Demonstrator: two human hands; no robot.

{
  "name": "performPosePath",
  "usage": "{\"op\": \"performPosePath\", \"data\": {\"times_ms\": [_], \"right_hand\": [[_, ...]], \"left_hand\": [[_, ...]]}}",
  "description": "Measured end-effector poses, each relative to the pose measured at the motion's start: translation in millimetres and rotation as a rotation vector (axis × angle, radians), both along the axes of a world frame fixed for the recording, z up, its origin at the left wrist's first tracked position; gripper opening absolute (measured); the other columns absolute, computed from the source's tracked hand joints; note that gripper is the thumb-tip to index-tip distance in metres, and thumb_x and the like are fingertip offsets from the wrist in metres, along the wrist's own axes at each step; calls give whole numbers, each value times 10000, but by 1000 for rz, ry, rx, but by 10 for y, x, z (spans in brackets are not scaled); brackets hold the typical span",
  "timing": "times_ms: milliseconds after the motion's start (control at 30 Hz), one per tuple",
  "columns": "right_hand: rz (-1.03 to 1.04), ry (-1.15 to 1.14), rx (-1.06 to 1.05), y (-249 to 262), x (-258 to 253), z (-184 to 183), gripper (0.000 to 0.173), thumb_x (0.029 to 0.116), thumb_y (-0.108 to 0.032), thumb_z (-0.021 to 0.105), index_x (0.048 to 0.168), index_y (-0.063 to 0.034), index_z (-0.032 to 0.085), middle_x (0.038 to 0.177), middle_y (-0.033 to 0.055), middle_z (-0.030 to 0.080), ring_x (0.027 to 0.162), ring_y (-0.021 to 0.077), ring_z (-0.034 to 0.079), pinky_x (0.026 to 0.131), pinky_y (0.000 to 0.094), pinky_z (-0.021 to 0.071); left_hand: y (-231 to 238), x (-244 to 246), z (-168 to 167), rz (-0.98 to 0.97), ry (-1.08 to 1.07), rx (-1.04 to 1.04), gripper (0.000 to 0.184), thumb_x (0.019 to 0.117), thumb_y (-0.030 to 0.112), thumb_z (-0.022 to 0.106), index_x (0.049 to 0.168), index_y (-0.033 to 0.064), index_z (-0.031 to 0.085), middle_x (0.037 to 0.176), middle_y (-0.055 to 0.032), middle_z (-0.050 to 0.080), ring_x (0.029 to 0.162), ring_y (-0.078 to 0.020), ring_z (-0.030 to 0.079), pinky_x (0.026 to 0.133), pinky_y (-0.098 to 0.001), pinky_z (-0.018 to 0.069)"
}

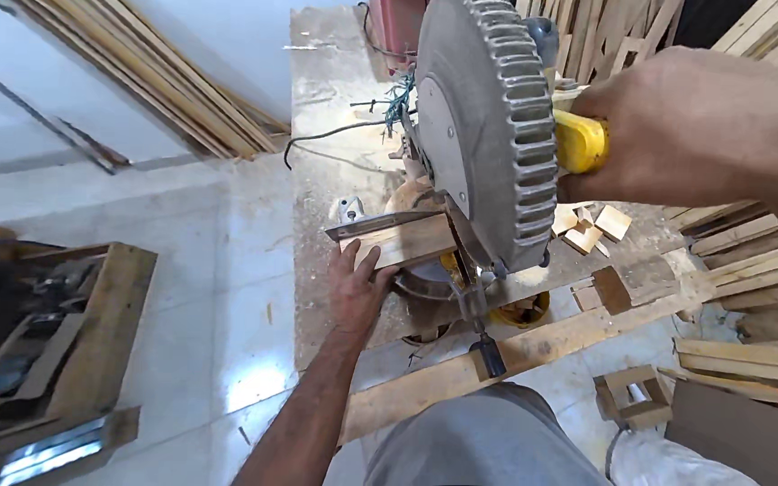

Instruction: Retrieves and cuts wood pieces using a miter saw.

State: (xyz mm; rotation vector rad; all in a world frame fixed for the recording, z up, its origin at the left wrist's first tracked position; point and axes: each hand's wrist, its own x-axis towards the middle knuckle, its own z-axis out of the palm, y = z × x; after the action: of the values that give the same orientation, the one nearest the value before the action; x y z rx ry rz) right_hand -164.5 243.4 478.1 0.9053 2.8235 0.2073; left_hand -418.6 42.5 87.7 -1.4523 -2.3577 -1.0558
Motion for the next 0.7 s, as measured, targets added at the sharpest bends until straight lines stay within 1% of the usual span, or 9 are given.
{"op": "performPosePath", "data": {"times_ms": [67, 133, 200, 267, 333, 400, 500, 600, 700], "right_hand": [[6, 17, 21, -42, 54, -84, 395, 784, -597, 713, 869, -220, 630, 671, -6, 553, 621, 224, 596, 499, 486, 438], [24, 45, 58, -65, 119, -180, 360, 780, -589, 675, 855, -241, 625, 664, -9, 552, 614, 231, 598, 484, 487, 426], [35, 94, 102, -106, 169, -286, 300, 786, -522, 673, 858, -235, 626, 650, 10, 558, 600, 263, 604, 473, 508, 422], [28, 143, 146, -166, 213, -380, 270, 804, -466, 684, 851, -206, 627, 644, 40, 568, 601, 296, 610, 490, 527, 416], [45, 177, 185, -196, 255, -454, 287, 807, -441, 691, 846, -166, 618, 649, 70, 573, 589, 326, 615, 463, 534, 422], [82, 227, 201, -216, 308, -545, 310, 802, -413, 690, 879, -116, 641, 690, 113, 604, 601, 364, 628, 462, 558, 433], [118, 269, 233, -249, 393, -721, 344, 848, -448, 606, 828, -105, 624, 694, 110, 593, 600, 351, 626, 453, 539, 438], [144, 320, 254, -282, 459, -891, 363, 899, -428, 551, 773, -90, 592, 671, 109, 581, 597, 340, 620, 460, 521, 440], [152, 332, 246, -301, 521, -1009, 356, 890, -407, 563, 759, -77, 580, 677, 107, 569, 598, 331, 603, 472, 515, 440]], "left_hand": [[3, 7, -22, 10, 26, 10, 511, 943, 555, 669, 1244, 146, 736, 1471, -191, 558, 1431, -445, 426, 1162, -593, 368], [6, 29, -20, 26, 43, 11, 491, 941, 539, 682, 1231, 147, 742, 1461, -196, 565, 1422, -448, 436, 1163, -595, 367], [-2, 45, -7, 38, 39, -21, 480, 948, 524, 682, 1253, 157, 733, 1480, -186, 551, 1438, -444, 418, 1170, -595, 363], [-7, 64, 7, 40, 32, -65, 491, 970, 531, 647, 1305, 175, 702, 1522, -188, 508, 1459, -453, 384, 1166, -610, 360], [8, 72, -32, 38, 46, -66, 506, 991, 536, 610, 1365, 199, 663, 1557, -213, 463, 1467, -493, 354, 1147, -636, 369], [16, 72, -55, 42, 53, -70, 516, 998, 548, 590, 1405, 234, 635, 1583, -213, 431, 1489, -505, 307, 1161, -653, 342], [20, 64, -72, 59, 60, -85, 505, 999, 569, 568, 1419, 295, 620, 1598, -169, 428, 1491, -504, 302, 1159, -672, 330], [28, 63, -83, 55, 59, -70, 485, 998, 553, 581, 1402, 291, 640, 1589, -177, 441, 1482, -511, 315, 1167, -664, 324], [31, 81, -85, 57, 54, -45, 476, 1000, 541, 591, 1389, 273, 655, 1568, -191, 465, 1464, -524, 340, 1153, -669, 339]]}}
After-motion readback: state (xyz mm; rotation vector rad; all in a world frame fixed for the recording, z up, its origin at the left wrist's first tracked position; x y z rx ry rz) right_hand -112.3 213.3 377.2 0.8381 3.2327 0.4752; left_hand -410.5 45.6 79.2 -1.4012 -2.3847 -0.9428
